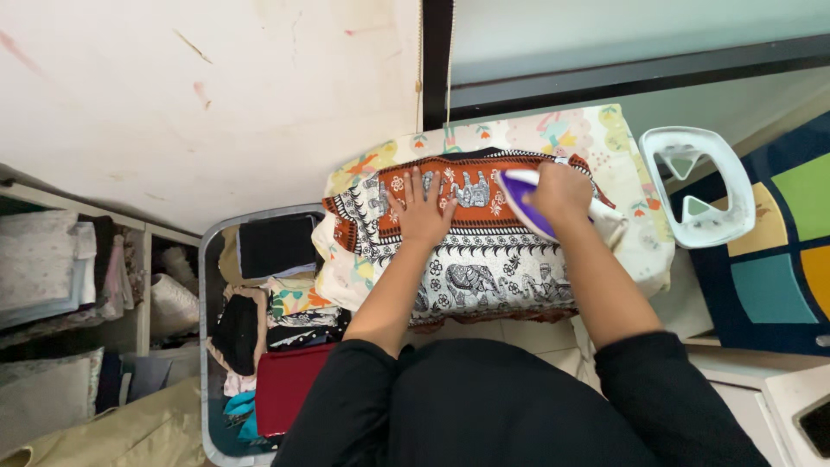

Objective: The person irons a shirt on an ironing board, flipping and smoothing the fabric as they move the iron across different sections.

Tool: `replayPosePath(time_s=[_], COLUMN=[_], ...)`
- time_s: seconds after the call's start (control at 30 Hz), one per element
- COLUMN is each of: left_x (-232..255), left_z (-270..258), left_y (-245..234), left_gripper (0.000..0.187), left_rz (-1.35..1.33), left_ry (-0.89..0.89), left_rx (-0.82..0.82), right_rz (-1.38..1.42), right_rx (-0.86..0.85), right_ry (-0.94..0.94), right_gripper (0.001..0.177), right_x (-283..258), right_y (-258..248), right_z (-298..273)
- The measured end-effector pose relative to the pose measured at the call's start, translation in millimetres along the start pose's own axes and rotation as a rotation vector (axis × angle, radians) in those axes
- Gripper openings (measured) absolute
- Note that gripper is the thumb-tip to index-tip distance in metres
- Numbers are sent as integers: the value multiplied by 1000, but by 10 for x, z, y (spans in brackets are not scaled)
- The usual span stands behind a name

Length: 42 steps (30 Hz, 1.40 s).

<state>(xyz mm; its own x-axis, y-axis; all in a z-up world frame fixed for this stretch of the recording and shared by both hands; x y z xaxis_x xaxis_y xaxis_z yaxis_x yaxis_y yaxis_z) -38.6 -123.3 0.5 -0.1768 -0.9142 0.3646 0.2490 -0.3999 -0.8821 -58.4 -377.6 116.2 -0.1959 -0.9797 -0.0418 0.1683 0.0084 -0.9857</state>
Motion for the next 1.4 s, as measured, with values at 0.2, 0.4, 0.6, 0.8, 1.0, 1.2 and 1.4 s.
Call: replayPosePath(time_s=[0.2, 0.4, 0.6, 0.8, 1.0, 1.2, 1.4], left_x=[-11, -45, -77, -86, -75, -25, 600], left_z=[118, 168, 159, 133, 108, 111, 119], left_y=[-212, -254, -237, -171, -150, -61, 165], left_gripper=[97, 109, 108, 107, 106, 97, 78], left_rz=[88, 112, 103, 59, 71, 64, -58], left_ry=[-137, -141, -139, -114, -88, -59, 120], left_rx=[-199, -221, -212, -132, -98, -54, 48], right_rz=[-58, -111, -53, -5, 15, -85, -22], right_rx=[-3, -52, -245, -365, -323, -284, -326], right_ry=[-20, 111, 72, -66, 7, 203, -6], right_gripper=[48, 48, 57, 43, 34, 46, 39], right_x=[-6, 162, 227, -123, 329, 1189, 589], right_y=[110, 436, 572, 289, 131, 3, 95], right_z=[594, 1004, 937, -452, -1296, -1111, -1255])
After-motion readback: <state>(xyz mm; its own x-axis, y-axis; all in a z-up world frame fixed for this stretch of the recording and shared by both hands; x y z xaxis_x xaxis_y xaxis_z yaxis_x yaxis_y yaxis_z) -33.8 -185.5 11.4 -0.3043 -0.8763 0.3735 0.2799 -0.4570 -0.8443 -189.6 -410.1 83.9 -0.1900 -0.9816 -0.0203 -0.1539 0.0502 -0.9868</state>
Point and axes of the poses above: each hand's wrist, its own z-axis towards the middle knuckle, its own y-axis out of the palm, x = y × z, the point moved 7 cm from there along z, towards the middle knuckle, and after that the axes turned 12 degrees about x, right-handed, at the moved point
